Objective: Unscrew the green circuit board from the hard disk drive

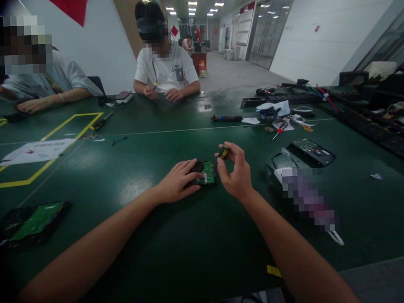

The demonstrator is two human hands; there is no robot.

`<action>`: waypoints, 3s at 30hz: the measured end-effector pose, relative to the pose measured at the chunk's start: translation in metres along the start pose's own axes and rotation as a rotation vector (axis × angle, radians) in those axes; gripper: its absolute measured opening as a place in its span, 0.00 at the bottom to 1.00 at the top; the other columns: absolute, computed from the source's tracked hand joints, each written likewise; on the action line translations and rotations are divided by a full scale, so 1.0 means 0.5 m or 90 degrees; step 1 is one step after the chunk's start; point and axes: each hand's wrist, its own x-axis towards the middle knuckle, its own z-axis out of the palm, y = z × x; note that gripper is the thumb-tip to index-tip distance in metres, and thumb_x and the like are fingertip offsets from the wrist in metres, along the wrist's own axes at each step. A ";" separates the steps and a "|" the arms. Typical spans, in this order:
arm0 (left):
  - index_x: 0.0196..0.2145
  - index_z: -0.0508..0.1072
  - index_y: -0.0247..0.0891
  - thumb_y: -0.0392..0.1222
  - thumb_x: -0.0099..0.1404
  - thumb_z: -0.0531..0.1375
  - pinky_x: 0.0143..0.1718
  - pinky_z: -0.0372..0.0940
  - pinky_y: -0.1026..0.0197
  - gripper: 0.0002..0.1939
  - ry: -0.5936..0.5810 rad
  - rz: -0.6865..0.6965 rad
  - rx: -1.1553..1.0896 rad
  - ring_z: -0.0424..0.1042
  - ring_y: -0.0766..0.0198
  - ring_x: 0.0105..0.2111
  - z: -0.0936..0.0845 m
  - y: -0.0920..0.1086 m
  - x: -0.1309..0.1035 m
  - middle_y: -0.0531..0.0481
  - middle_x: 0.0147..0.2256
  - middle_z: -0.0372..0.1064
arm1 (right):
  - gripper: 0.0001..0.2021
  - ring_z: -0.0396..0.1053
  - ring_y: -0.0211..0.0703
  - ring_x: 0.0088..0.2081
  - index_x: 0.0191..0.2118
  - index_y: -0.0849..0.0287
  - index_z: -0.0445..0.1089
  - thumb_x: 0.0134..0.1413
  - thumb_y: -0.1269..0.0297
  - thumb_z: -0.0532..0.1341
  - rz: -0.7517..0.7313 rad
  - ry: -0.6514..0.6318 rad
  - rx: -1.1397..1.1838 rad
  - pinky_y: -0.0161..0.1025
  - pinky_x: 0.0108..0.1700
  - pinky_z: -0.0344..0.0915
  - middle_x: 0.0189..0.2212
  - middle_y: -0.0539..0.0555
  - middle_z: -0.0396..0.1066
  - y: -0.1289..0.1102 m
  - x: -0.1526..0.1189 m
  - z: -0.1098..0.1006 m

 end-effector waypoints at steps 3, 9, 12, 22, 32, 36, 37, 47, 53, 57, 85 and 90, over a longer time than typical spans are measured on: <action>0.62 0.72 0.48 0.56 0.77 0.57 0.68 0.54 0.31 0.21 0.001 0.000 0.005 0.49 0.40 0.74 -0.002 0.002 0.002 0.38 0.75 0.47 | 0.31 0.80 0.51 0.52 0.69 0.47 0.55 0.64 0.71 0.61 -0.001 -0.025 -0.002 0.57 0.58 0.79 0.63 0.59 0.70 -0.003 0.000 -0.002; 0.63 0.72 0.49 0.55 0.77 0.56 0.67 0.55 0.32 0.21 -0.002 0.005 0.023 0.50 0.38 0.73 0.000 -0.004 0.004 0.38 0.75 0.47 | 0.29 0.80 0.49 0.47 0.67 0.45 0.60 0.63 0.68 0.65 -0.029 0.024 -0.091 0.53 0.53 0.81 0.55 0.56 0.73 0.000 0.000 -0.002; 0.64 0.71 0.49 0.55 0.77 0.55 0.67 0.55 0.32 0.22 -0.006 0.009 0.030 0.51 0.38 0.72 0.000 -0.004 0.004 0.38 0.74 0.47 | 0.29 0.79 0.49 0.45 0.66 0.46 0.62 0.61 0.67 0.67 -0.045 0.039 -0.125 0.52 0.50 0.81 0.52 0.56 0.72 0.001 0.000 -0.003; 0.63 0.72 0.49 0.54 0.77 0.57 0.67 0.55 0.33 0.22 -0.011 0.000 0.038 0.52 0.39 0.72 -0.004 0.002 0.006 0.39 0.74 0.49 | 0.31 0.80 0.50 0.48 0.68 0.45 0.58 0.63 0.71 0.63 -0.018 0.007 -0.048 0.55 0.54 0.80 0.58 0.57 0.72 0.003 0.000 -0.002; 0.62 0.73 0.42 0.49 0.79 0.55 0.69 0.52 0.36 0.20 0.005 0.028 0.107 0.50 0.43 0.72 -0.012 0.025 0.005 0.40 0.74 0.51 | 0.29 0.78 0.47 0.43 0.66 0.44 0.61 0.63 0.66 0.66 -0.046 0.034 -0.119 0.51 0.49 0.80 0.55 0.55 0.73 0.002 0.002 -0.001; 0.60 0.75 0.37 0.45 0.79 0.52 0.59 0.62 0.45 0.19 -0.019 0.037 0.190 0.64 0.47 0.61 -0.016 0.060 0.014 0.42 0.68 0.62 | 0.28 0.78 0.47 0.43 0.66 0.45 0.61 0.63 0.65 0.66 -0.047 0.033 -0.118 0.51 0.48 0.80 0.55 0.56 0.72 0.005 0.002 -0.001; 0.59 0.75 0.36 0.44 0.80 0.52 0.56 0.63 0.47 0.19 -0.033 0.040 0.206 0.66 0.49 0.58 -0.017 0.068 0.016 0.42 0.67 0.65 | 0.28 0.78 0.48 0.43 0.66 0.46 0.61 0.63 0.65 0.66 -0.047 0.034 -0.119 0.51 0.48 0.80 0.54 0.56 0.72 0.005 0.002 -0.001; 0.57 0.76 0.32 0.35 0.79 0.52 0.46 0.67 0.52 0.17 -0.045 0.018 0.296 0.72 0.53 0.50 -0.017 0.117 0.022 0.40 0.61 0.72 | 0.29 0.78 0.47 0.43 0.66 0.45 0.60 0.63 0.67 0.65 -0.050 0.035 -0.124 0.50 0.48 0.80 0.55 0.56 0.72 0.007 0.000 0.000; 0.62 0.72 0.32 0.33 0.78 0.52 0.44 0.74 0.53 0.19 -0.048 -0.040 0.286 0.79 0.54 0.48 -0.005 0.149 0.023 0.38 0.63 0.70 | 0.28 0.78 0.46 0.42 0.66 0.45 0.61 0.63 0.67 0.66 -0.053 0.035 -0.119 0.49 0.47 0.80 0.53 0.55 0.72 0.006 0.002 0.000; 0.68 0.64 0.31 0.31 0.77 0.50 0.33 0.77 0.54 0.25 -0.085 -0.101 0.279 0.81 0.56 0.38 0.001 0.160 0.019 0.33 0.65 0.66 | 0.29 0.77 0.46 0.42 0.66 0.45 0.61 0.63 0.67 0.66 -0.049 0.031 -0.117 0.50 0.48 0.79 0.52 0.54 0.73 0.006 0.002 -0.002; 0.62 0.73 0.44 0.43 0.79 0.53 0.33 0.77 0.56 0.18 0.035 -0.151 0.142 0.81 0.55 0.46 0.043 0.096 -0.008 0.47 0.65 0.69 | 0.30 0.79 0.49 0.46 0.68 0.41 0.60 0.64 0.66 0.66 -0.051 0.003 -0.112 0.54 0.52 0.81 0.55 0.54 0.74 -0.002 0.000 0.003; 0.60 0.74 0.44 0.46 0.78 0.56 0.35 0.76 0.57 0.17 0.035 -0.127 0.137 0.81 0.56 0.45 0.035 0.084 -0.007 0.46 0.64 0.70 | 0.30 0.79 0.49 0.47 0.68 0.42 0.60 0.64 0.67 0.64 -0.046 -0.014 -0.103 0.54 0.53 0.81 0.56 0.55 0.73 -0.006 0.000 0.003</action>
